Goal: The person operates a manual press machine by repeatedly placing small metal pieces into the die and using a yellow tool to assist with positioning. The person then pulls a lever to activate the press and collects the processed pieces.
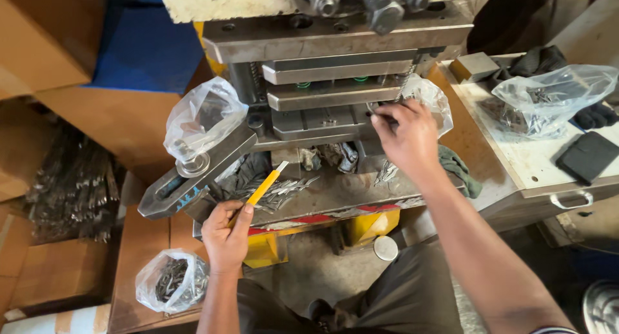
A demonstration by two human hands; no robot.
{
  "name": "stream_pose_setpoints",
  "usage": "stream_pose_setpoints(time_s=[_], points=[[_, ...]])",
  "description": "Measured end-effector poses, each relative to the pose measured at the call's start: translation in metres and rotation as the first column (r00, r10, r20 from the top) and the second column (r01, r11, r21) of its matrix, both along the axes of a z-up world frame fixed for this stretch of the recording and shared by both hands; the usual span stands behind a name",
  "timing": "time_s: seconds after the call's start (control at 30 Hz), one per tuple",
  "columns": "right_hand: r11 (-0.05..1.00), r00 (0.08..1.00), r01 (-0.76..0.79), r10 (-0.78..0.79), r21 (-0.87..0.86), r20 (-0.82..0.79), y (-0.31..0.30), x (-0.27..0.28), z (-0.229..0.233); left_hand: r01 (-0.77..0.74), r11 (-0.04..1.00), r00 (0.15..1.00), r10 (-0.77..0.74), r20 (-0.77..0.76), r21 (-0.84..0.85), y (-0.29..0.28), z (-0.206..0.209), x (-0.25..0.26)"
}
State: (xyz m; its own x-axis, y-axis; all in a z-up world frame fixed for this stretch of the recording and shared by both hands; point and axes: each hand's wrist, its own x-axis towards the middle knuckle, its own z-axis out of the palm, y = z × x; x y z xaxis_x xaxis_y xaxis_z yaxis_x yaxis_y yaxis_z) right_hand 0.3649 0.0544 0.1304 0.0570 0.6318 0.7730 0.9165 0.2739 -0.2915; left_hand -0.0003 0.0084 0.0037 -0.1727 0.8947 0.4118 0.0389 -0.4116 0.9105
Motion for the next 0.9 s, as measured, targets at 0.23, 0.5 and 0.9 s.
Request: stream_pose_setpoints(time_s=[0.23,0.5,0.9], points=[[0.990,0.900,-0.123,0.142,-0.073,0.411,-0.014,0.020,0.014,0.008,1.000,1.000,-0.008,-0.019,-0.005,-0.001,-0.001,0.001],[0.988,0.890,-0.021,0.088,-0.152,0.447,-0.001,-0.005,0.007,0.029,1.000,1.000,-0.029,-0.006,0.010,-0.001,0.005,0.004],[0.864,0.948,0.198,-0.049,-0.463,0.315,0.041,-0.038,0.008,-0.054,0.993,0.982,0.071,-0.173,0.102,-0.006,0.021,0.003]])
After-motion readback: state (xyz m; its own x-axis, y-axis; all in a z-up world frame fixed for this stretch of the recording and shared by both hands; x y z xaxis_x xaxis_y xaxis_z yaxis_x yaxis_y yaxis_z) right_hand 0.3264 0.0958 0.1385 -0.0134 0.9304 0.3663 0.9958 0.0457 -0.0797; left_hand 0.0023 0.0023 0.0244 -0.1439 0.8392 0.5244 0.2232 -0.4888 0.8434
